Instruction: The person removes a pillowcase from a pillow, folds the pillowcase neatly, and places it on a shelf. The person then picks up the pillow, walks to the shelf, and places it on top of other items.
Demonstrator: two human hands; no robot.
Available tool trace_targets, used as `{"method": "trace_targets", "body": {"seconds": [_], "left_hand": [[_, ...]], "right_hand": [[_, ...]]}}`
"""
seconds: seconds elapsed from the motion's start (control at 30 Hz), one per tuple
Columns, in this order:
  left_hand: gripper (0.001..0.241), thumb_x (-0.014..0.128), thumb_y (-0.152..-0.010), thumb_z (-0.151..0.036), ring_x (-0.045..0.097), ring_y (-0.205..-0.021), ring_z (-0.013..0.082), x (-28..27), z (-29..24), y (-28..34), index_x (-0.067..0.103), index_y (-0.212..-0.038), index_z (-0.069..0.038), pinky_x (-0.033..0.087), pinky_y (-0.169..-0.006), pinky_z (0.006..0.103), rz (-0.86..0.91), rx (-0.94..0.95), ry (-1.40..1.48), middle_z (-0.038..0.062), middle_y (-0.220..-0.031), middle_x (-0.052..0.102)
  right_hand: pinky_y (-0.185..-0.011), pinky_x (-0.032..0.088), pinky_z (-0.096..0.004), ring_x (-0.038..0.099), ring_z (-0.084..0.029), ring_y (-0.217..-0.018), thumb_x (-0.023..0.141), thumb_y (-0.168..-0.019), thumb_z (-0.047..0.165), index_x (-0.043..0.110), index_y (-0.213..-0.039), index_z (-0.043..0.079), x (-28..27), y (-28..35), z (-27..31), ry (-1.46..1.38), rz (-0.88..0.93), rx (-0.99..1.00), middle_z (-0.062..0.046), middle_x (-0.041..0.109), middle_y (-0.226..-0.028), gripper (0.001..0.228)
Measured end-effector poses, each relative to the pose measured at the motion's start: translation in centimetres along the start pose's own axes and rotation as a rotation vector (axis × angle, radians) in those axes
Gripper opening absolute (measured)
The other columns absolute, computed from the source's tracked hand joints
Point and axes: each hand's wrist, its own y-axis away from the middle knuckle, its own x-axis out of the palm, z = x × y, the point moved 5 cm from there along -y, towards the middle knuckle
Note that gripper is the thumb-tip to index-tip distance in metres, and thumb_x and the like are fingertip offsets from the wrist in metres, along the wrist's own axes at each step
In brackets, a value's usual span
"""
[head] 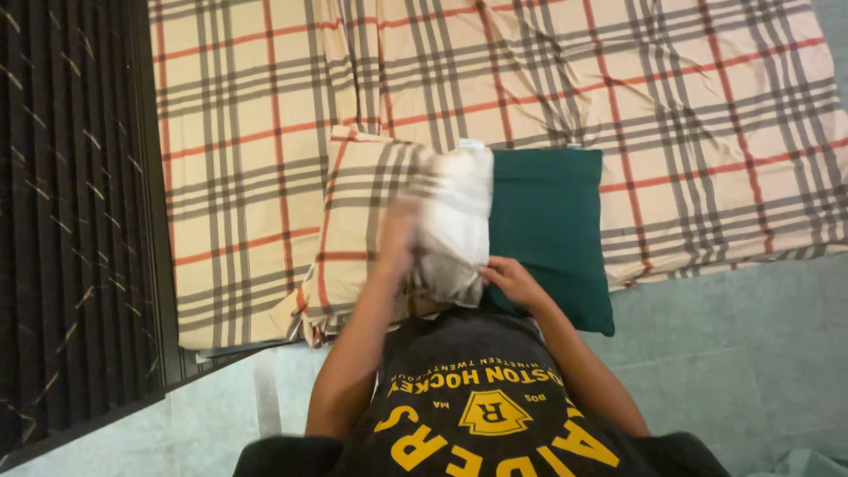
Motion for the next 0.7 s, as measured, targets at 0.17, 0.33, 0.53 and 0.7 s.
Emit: {"method": "trace_targets", "body": {"seconds": [0.17, 0.33, 0.53, 0.7], "left_hand": [[0.026, 0.069, -0.1, -0.029, 0.071, -0.096, 0.0207, -7.5, 4.9, 3.6, 0.067, -0.117, -0.009, 0.06, -0.084, 0.0342, -0.293, -0.078, 0.539, 0.009, -0.104, 0.073], [0.056, 0.05, -0.108, -0.044, 0.041, -0.142, 0.0399, -6.3, 2.7, 9.8, 0.05, -0.145, -0.002, 0.034, -0.119, 0.0508, -0.194, -0.139, -0.037, 0.025, -0.147, 0.049], [0.031, 0.059, -0.106, -0.036, 0.065, -0.112, 0.0179, -5.3, 7.4, 10.5, 0.071, -0.115, -0.009, 0.049, -0.101, 0.0413, 0.086, 0.133, -0.197, 0.012, -0.106, 0.073], [0.025, 0.064, -0.104, -0.028, 0.064, -0.11, 0.0153, -7.5, 10.4, 10.7, 0.073, -0.116, -0.008, 0.049, -0.102, 0.0397, 0.161, 0.075, -0.152, 0.008, -0.108, 0.074]], "right_hand": [[-0.083, 0.053, -0.034, 0.065, -0.014, -0.077, 0.064, -0.099, 0.017, 0.077, -0.09, 0.011, 0.7, 2.6, 4.1, 0.219, 0.238, 0.027, -0.003, 0.072, -0.073, 0.017], [-0.086, 0.052, -0.046, 0.07, -0.034, -0.09, 0.071, -0.094, 0.019, 0.076, -0.096, 0.007, -3.0, -3.5, 7.2, 0.508, 0.095, -0.125, -0.018, 0.075, -0.089, 0.014], [-0.1, 0.048, -0.051, 0.063, -0.04, -0.116, 0.074, -0.096, 0.033, 0.074, -0.111, 0.01, -8.3, -18.3, 9.6, 0.972, -0.151, -0.476, -0.017, 0.07, -0.116, 0.027], [-0.106, 0.045, -0.056, 0.065, -0.048, -0.117, 0.046, -0.102, 0.06, 0.074, -0.12, 0.006, -5.6, -19.3, 8.1, 1.09, 0.072, -0.024, -0.027, 0.073, -0.116, 0.063]]}}
